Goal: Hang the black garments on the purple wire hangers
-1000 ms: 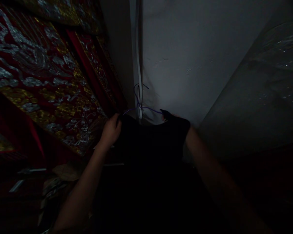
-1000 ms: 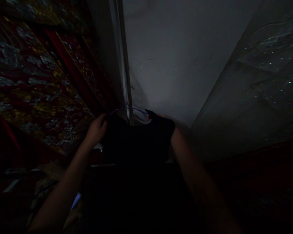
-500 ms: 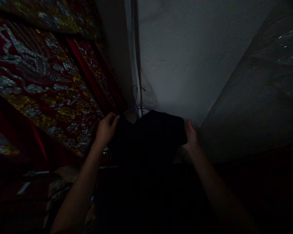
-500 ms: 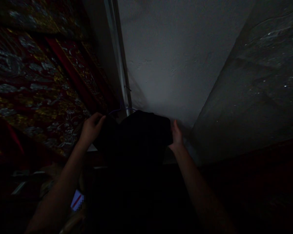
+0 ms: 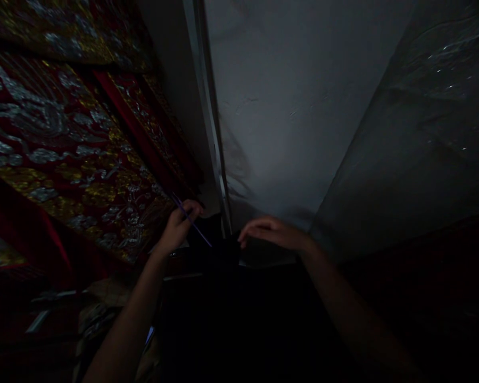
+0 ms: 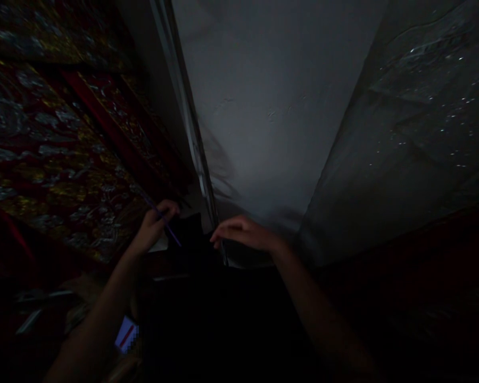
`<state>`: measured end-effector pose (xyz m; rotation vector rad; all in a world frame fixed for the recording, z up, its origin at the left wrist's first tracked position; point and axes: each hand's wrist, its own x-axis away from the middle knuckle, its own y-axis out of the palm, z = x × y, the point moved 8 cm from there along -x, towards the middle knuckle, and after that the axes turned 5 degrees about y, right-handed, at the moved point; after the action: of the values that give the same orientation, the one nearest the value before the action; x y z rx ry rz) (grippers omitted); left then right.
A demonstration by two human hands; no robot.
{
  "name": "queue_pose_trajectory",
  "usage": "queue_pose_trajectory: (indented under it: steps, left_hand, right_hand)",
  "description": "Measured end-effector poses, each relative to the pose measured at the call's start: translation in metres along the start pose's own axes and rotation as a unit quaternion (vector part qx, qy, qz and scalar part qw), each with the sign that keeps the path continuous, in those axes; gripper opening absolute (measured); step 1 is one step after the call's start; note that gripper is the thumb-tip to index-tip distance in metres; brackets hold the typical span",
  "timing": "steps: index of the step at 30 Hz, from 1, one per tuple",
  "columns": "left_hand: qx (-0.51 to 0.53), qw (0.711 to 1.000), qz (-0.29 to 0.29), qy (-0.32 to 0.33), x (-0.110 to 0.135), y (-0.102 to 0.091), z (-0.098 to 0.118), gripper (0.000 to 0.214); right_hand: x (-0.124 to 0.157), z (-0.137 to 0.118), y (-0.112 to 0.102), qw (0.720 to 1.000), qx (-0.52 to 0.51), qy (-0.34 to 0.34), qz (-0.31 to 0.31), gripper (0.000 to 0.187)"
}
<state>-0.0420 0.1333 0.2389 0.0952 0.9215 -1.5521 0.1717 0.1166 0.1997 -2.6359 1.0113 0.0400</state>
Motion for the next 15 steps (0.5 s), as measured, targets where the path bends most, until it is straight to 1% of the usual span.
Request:
queue_pose_trajectory:
  steps: [1, 2, 3, 4, 5, 6, 8, 11, 13, 14, 15]
  left_hand:
    - [0.026, 0.999, -0.024, 0.01, 0.004, 0.011, 0.009, 0.031]
    - [0.05, 0.997, -0.051, 0.014, 0.008, 0.023, 0.02, 0.03]
    - [0.075, 0.994, -0.08, 0.013, 0.011, 0.035, 0.031, 0.029]
    - [0.101, 0.989, -0.112, 0.011, 0.014, 0.046, 0.042, 0.028]
    - [0.128, 0.981, -0.144, 0.007, 0.018, 0.057, 0.053, 0.027]
    - [0.152, 0.973, -0.173, 0.001, 0.02, 0.065, 0.063, 0.027]
    - [0.193, 0.956, -0.222, -0.009, 0.024, 0.077, 0.08, 0.027]
    - [0.248, 0.931, -0.266, -0.016, 0.028, 0.08, 0.094, 0.03]
    - [0.281, 0.92, -0.27, -0.028, 0.031, 0.076, 0.092, 0.032]
    - [0.294, 0.919, -0.26, -0.046, 0.032, 0.073, 0.085, 0.034]
    - [0.303, 0.92, -0.24, -0.069, 0.034, 0.069, 0.075, 0.038]
  right_hand:
    - [-0.002, 0.011, -0.006, 0.997, 0.037, 0.006, 0.071, 0.049]
    - [-0.004, 0.021, -0.013, 0.987, 0.062, 0.002, 0.149, 0.046]
    - [-0.004, 0.028, -0.018, 0.976, 0.07, -0.012, 0.207, 0.051]
    - [-0.006, 0.035, -0.02, 0.967, 0.065, -0.027, 0.245, 0.058]
    - [-0.008, 0.042, -0.021, 0.963, 0.052, -0.036, 0.263, 0.063]
    - [-0.011, 0.048, -0.022, 0.962, 0.034, -0.038, 0.267, 0.065]
    - [-0.015, 0.06, -0.023, 0.967, -0.002, -0.027, 0.252, 0.059]
    - [-0.013, 0.074, -0.027, 0.976, -0.035, 0.002, 0.215, 0.043]
    - [-0.002, 0.084, -0.032, 0.975, -0.06, 0.03, 0.213, 0.041]
    - [0.006, 0.09, -0.037, 0.97, -0.082, 0.048, 0.226, 0.041]
    - [0.017, 0.095, -0.044, 0.96, -0.109, 0.066, 0.251, 0.041]
